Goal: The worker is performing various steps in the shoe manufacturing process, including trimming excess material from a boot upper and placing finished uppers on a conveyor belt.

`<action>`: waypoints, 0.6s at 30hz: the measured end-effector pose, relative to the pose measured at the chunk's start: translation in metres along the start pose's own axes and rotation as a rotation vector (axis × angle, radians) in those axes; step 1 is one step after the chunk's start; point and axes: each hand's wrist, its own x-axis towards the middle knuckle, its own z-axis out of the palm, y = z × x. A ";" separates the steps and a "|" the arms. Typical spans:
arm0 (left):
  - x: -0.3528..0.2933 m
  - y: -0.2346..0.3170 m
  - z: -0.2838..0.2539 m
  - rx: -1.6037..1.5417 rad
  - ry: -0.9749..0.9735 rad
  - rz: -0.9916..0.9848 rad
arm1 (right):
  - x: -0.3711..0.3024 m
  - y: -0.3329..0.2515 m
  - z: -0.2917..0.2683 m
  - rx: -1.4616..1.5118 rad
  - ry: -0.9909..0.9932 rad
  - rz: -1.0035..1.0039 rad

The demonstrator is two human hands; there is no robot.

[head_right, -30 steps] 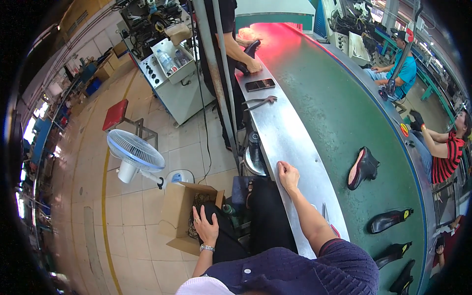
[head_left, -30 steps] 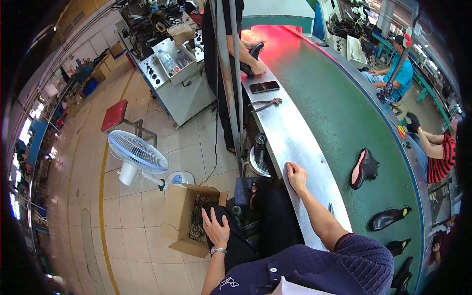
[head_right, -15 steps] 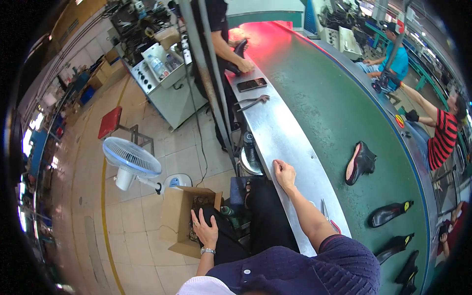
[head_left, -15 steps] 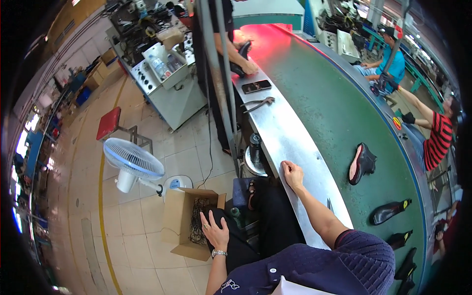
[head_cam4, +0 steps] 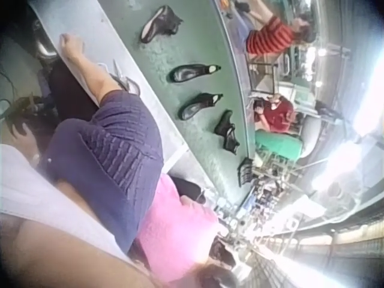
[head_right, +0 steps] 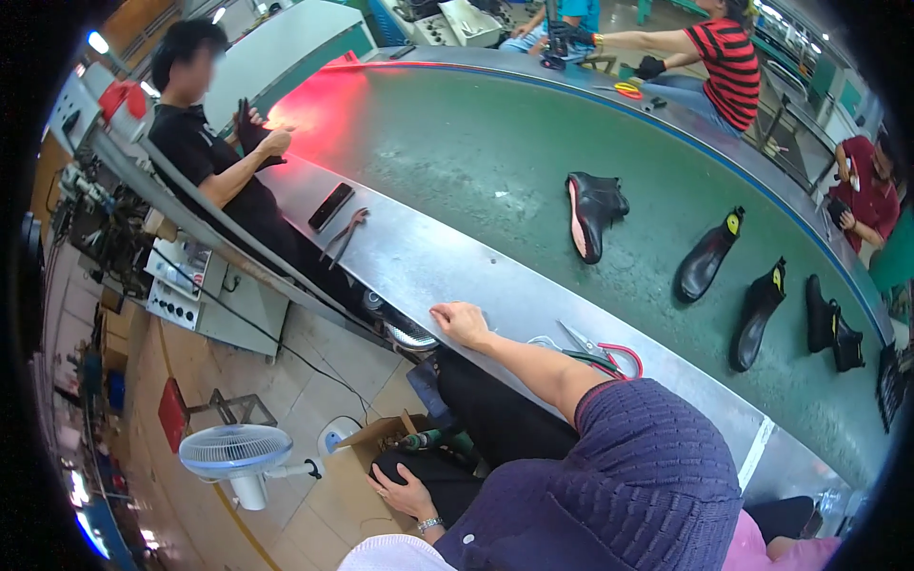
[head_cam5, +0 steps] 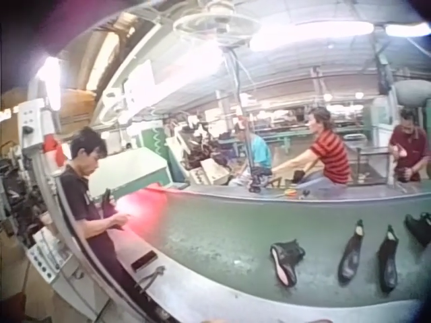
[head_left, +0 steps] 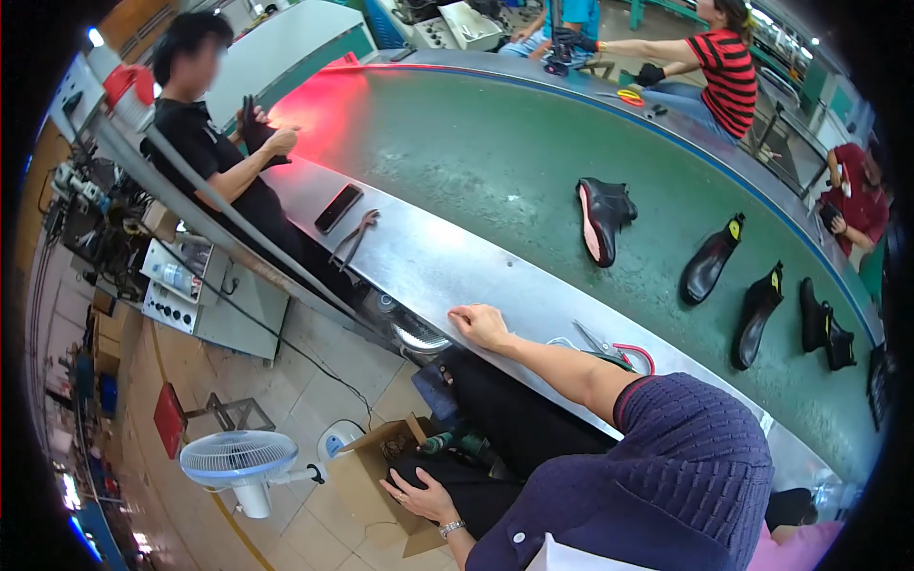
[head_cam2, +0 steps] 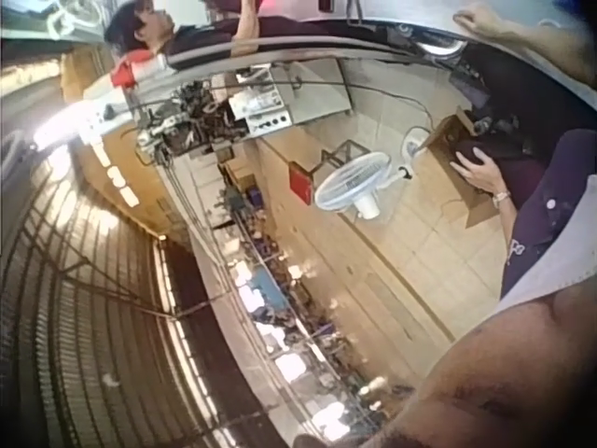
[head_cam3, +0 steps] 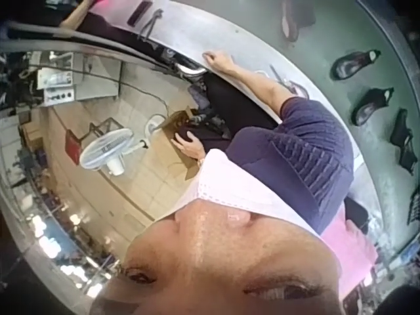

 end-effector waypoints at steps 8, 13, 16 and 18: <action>0.005 0.001 -0.001 -0.031 0.001 0.045 | -0.002 0.002 0.003 -0.005 0.035 -0.001; 0.005 -0.008 0.001 0.037 -0.014 0.065 | 0.000 0.003 0.014 0.028 0.041 0.043; 0.005 -0.014 0.003 0.140 -0.025 0.170 | 0.002 0.007 0.008 0.032 -0.004 0.083; 0.008 -0.020 0.001 0.030 0.010 0.283 | 0.002 -0.003 0.008 0.069 -0.041 0.079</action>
